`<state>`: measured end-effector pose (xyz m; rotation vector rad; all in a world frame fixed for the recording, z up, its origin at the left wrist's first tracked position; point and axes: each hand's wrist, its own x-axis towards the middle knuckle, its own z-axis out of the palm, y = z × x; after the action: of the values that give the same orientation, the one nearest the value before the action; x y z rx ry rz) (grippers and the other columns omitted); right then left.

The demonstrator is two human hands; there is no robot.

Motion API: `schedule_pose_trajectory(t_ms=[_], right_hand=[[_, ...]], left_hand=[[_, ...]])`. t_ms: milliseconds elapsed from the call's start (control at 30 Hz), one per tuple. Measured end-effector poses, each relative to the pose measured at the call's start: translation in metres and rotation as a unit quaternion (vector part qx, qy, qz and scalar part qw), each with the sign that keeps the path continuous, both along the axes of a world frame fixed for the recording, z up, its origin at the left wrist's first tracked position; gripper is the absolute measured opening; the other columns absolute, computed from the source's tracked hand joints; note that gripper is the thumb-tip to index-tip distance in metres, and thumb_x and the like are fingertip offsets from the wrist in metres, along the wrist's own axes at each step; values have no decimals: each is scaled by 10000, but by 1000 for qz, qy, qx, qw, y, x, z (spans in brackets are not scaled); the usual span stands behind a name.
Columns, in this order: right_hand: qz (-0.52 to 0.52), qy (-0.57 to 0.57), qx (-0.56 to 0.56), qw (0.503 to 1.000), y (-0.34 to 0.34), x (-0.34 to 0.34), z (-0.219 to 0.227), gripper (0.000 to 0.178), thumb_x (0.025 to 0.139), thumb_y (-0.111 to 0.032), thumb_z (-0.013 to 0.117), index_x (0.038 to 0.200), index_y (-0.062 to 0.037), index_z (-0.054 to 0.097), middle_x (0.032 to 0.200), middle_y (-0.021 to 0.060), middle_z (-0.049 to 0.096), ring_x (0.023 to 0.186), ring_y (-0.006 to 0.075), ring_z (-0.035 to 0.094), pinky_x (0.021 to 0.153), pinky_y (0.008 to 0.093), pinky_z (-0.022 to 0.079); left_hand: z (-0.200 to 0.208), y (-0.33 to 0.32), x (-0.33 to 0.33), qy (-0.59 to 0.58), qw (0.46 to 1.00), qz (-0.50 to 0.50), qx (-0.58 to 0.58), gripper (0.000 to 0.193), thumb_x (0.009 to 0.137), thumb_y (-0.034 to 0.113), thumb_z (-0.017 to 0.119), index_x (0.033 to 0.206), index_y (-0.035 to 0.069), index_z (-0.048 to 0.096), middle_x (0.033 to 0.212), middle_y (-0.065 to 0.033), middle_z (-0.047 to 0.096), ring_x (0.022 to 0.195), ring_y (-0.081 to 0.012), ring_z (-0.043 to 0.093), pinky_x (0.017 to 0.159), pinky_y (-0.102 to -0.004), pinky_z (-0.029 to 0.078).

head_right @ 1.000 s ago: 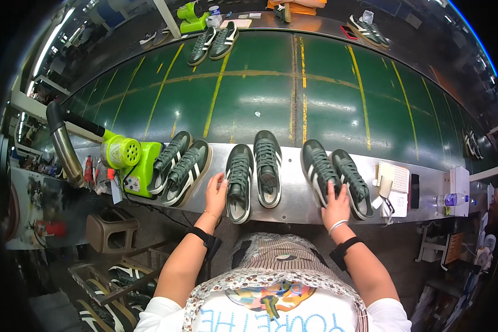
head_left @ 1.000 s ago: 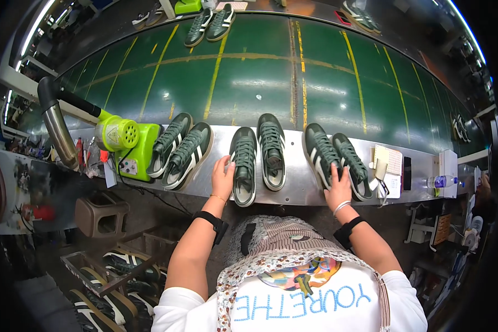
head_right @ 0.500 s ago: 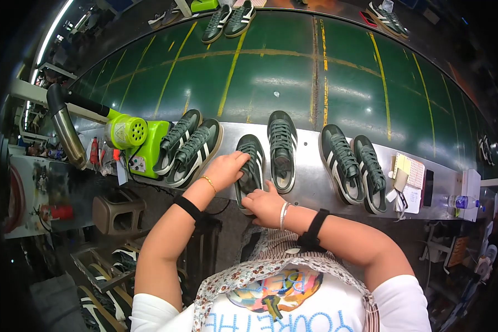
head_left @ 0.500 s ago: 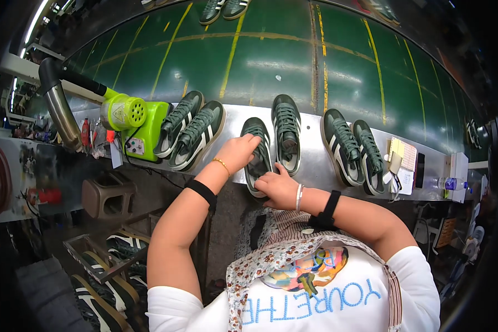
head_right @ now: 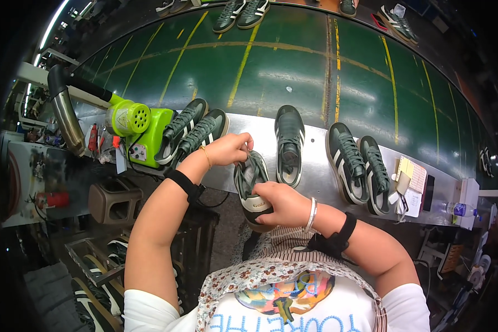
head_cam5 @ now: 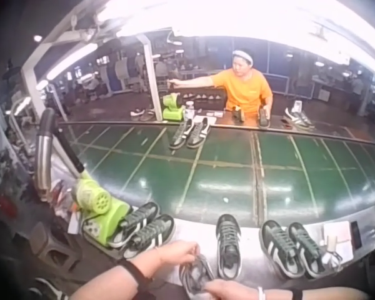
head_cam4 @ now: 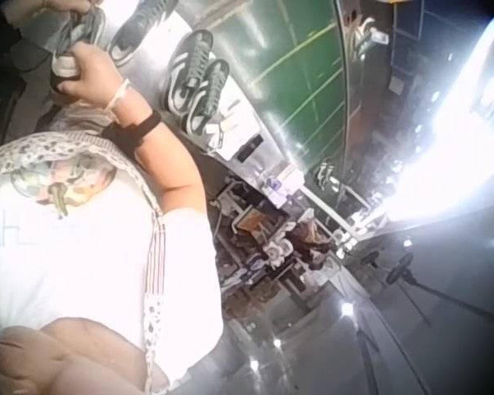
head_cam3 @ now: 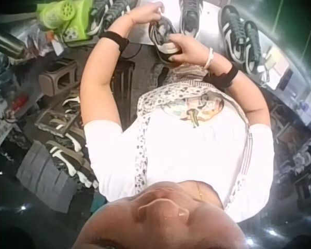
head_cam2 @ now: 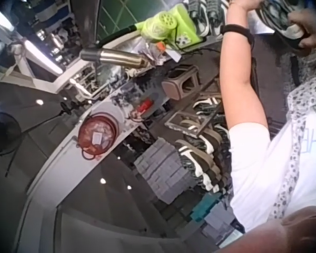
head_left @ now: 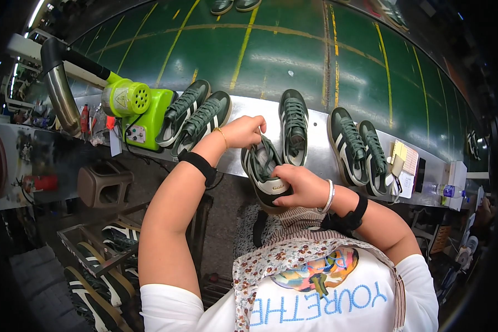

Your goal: Inspect and organize pairs of green sneakers on a factory assembly line.

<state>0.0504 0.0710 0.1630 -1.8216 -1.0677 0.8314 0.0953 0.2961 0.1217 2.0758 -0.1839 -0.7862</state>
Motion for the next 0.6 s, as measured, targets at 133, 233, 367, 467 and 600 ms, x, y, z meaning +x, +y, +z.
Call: schedule_pose_trajectory(t_ms=[133,233,367,467,600], right_hand=[[2,-110,42,993,-5,-10,-38,491,624,-190,732,1033,-40,504,977,154,537,981,317,498,844,390,398],[3,-364,-65,929,-12,-15,-52,573,617,-198,738,1111,-62,480,1124,150,489,1118,314,421,943,406,336],[-160,-321,-185,915,-43,-14,-93,576,639,-137,686,1161,-63,456,1192,144,451,1164,308,389,992,459,282],[-127,-357,-172,909,-54,-4,-119,400,659,-126,655,1025,-61,508,1068,108,509,1123,275,429,981,445,298],[-85,-309,-147,936,-55,6,-113,233,675,-149,653,852,-62,528,893,76,540,994,264,496,941,412,334]], left_hand=[[5,-14,-8,-224,960,-69,150,191,662,31,565,849,63,540,775,-118,612,722,-318,588,661,-362,482],[-36,-12,-29,-312,926,-67,202,181,676,59,594,851,67,547,840,-97,608,791,-293,591,698,-373,480],[-30,-40,-28,-218,939,-53,260,317,696,237,685,952,85,576,925,-78,596,896,-250,581,819,-381,424],[-42,-69,-15,-359,906,20,225,408,684,272,697,1013,76,556,976,-82,575,968,-247,554,873,-386,384],[-60,-101,3,-352,907,43,226,601,601,277,758,1105,61,512,1066,-116,507,1039,-279,497,917,-385,372]])
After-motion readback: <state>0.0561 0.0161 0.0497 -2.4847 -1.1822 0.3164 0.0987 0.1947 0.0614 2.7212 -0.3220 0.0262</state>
